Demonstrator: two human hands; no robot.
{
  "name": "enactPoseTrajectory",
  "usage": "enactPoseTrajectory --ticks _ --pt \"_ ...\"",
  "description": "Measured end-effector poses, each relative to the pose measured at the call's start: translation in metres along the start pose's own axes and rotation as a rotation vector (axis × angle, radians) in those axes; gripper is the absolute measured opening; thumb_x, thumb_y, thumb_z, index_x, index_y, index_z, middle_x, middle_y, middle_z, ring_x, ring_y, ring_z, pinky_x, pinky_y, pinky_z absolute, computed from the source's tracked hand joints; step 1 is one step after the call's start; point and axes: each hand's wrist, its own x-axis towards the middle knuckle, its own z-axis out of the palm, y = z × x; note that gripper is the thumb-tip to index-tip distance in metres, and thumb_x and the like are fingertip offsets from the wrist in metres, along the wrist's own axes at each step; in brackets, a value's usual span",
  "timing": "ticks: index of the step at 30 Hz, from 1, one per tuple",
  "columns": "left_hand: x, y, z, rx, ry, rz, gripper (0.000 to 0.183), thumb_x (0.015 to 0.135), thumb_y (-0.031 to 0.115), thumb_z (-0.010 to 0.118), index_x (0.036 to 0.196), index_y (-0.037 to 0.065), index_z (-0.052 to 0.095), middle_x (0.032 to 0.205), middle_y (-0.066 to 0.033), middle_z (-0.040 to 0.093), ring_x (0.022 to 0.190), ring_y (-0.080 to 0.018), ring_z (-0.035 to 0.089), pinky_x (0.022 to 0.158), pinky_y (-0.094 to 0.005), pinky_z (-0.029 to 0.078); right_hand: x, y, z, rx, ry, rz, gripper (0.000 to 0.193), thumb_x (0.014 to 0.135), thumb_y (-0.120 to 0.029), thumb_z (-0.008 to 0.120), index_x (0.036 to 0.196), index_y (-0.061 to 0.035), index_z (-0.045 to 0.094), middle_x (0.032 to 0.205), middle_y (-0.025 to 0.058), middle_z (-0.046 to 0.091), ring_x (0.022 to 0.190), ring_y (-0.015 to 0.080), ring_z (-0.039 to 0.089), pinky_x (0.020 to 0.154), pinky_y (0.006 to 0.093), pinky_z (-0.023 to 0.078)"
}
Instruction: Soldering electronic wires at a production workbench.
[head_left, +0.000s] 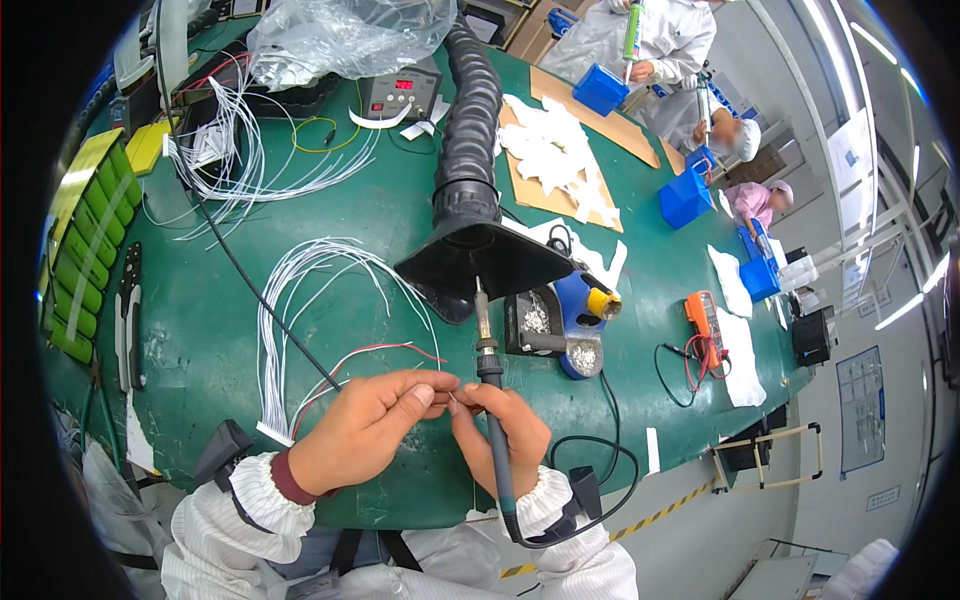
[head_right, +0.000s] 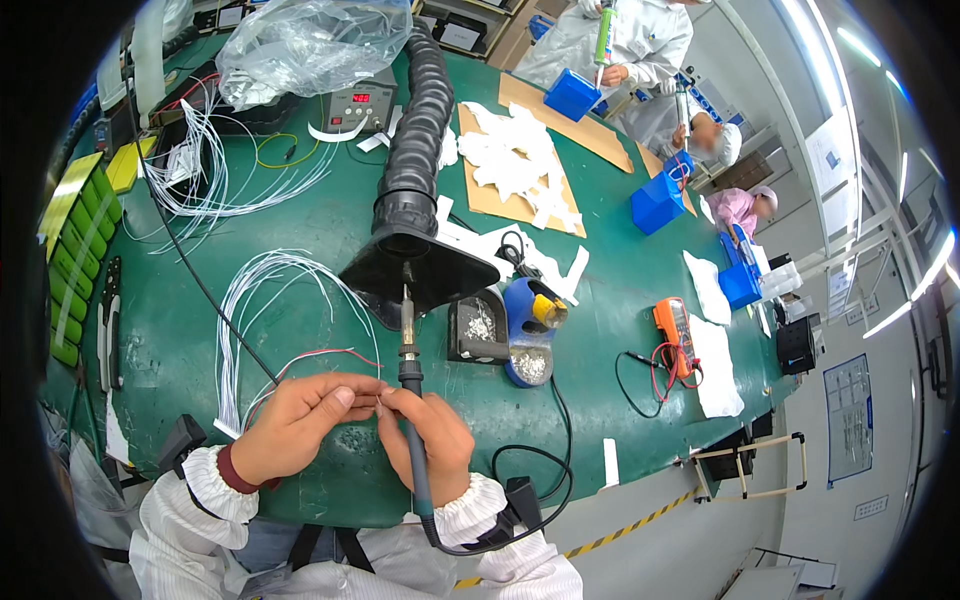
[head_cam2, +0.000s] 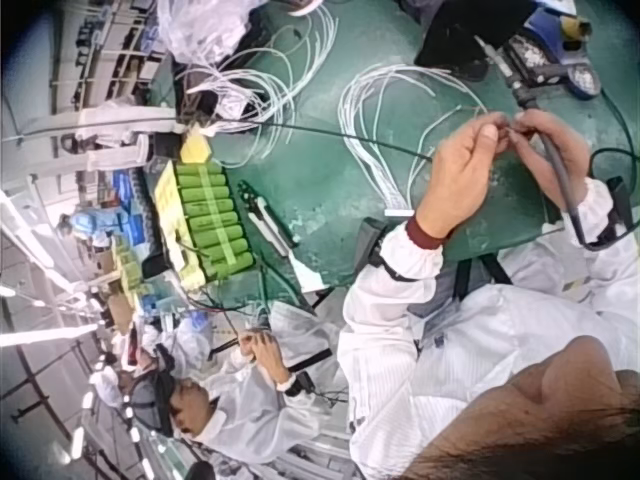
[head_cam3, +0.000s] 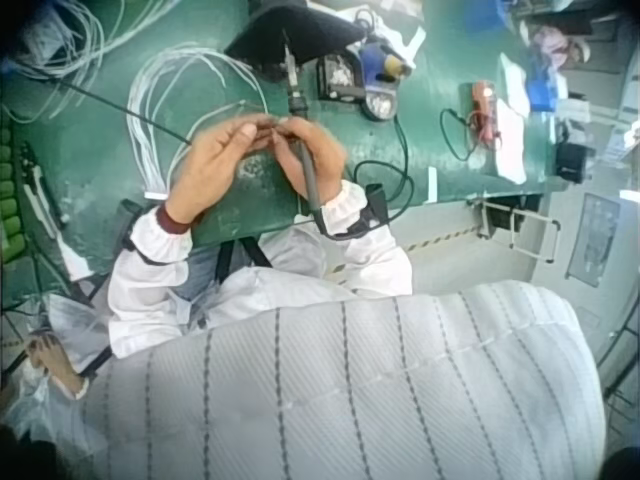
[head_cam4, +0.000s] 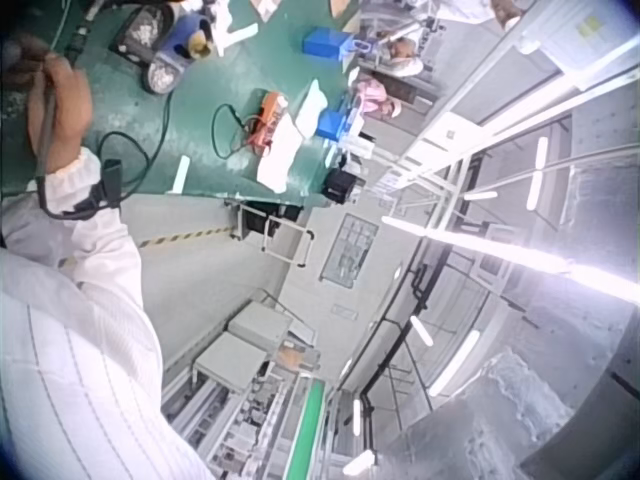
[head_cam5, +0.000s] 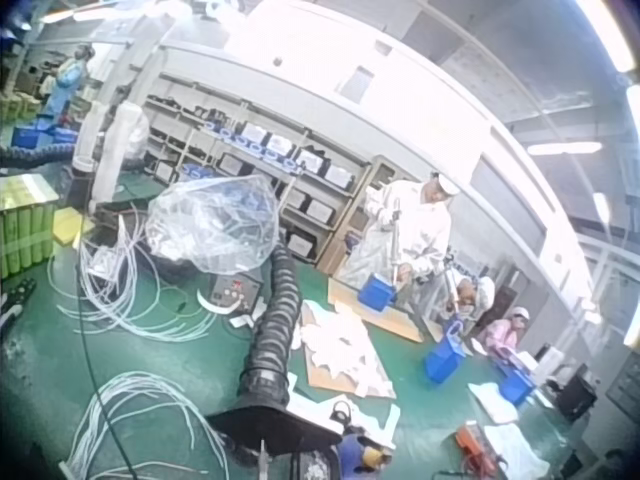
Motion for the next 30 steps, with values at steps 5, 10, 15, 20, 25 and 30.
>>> enactPoseTrajectory --ticks 5,10,15,20,25,30 --pt "-0.002 0.000 -0.002 0.055 0.007 -0.035 0.040 0.112 0.018 0.040 0.137 -0.011 0.054 0.134 -0.0188 0.063 0.123 -0.0261 0.063 0.108 -0.0386 0.051 0.003 -0.003 -0.002 -0.014 -0.022 0.010 0.041 0.075 0.011 0.078 0.112 -0.0028 0.066 0.085 0.0134 0.071 0.071 0.0237 0.069 0.063 0.0321 0.054" --pt "0.000 -0.002 0.003 0.027 0.052 0.011 0.038 0.110 0.018 0.046 0.131 -0.011 0.059 0.120 -0.0173 0.070 0.114 -0.0222 0.068 0.101 -0.0332 0.053 0.002 -0.006 -0.004 -0.033 -0.052 0.049 0.040 0.075 0.013 0.076 0.111 -0.0019 0.065 0.086 0.0136 0.071 0.076 0.0228 0.073 0.068 0.0311 0.057" --pt "-0.002 0.003 0.008 0.006 0.068 0.019 0.036 0.110 0.017 0.046 0.130 -0.009 0.061 0.123 -0.0179 0.070 0.113 -0.0222 0.068 0.101 -0.0325 0.053 -0.001 -0.001 -0.004 -0.083 -0.058 0.008 0.039 0.076 0.014 0.075 0.110 -0.0023 0.065 0.085 0.0129 0.071 0.071 0.0211 0.069 0.064 0.0301 0.055" --pt "-0.007 0.023 0.003 0.424 0.152 -0.023 0.030 0.110 0.020 0.047 0.119 -0.005 0.060 0.099 -0.0123 0.065 0.084 -0.0111 0.059 0.070 -0.0272 0.047 -0.001 0.000 -0.005 -0.069 0.040 0.030 0.036 0.076 0.012 0.076 0.107 -0.0032 0.066 0.081 0.0122 0.068 0.064 0.0219 0.063 0.058 0.0304 0.050" --pt "-0.006 -0.002 -0.007 0.111 0.079 0.143 0.022 0.108 0.019 0.047 0.117 0.000 0.053 0.085 -0.0050 0.058 0.076 -0.0092 0.051 0.067 -0.0278 0.041 0.001 0.000 -0.004 -0.032 0.133 -0.014 0.037 0.075 0.011 0.078 0.107 -0.0053 0.067 0.078 0.0116 0.066 0.060 0.0225 0.060 0.053 0.0308 0.047" --pt "-0.004 0.000 0.004 0.072 0.123 0.125 0.016 0.106 0.015 0.052 0.113 0.001 0.056 0.087 -0.0027 0.059 0.076 -0.0088 0.054 0.067 -0.0263 0.044 -0.002 0.000 -0.005 -0.033 0.116 -0.029 0.039 0.075 0.012 0.078 0.108 -0.0061 0.066 0.079 0.0129 0.068 0.062 0.0234 0.063 0.055 0.0308 0.049"
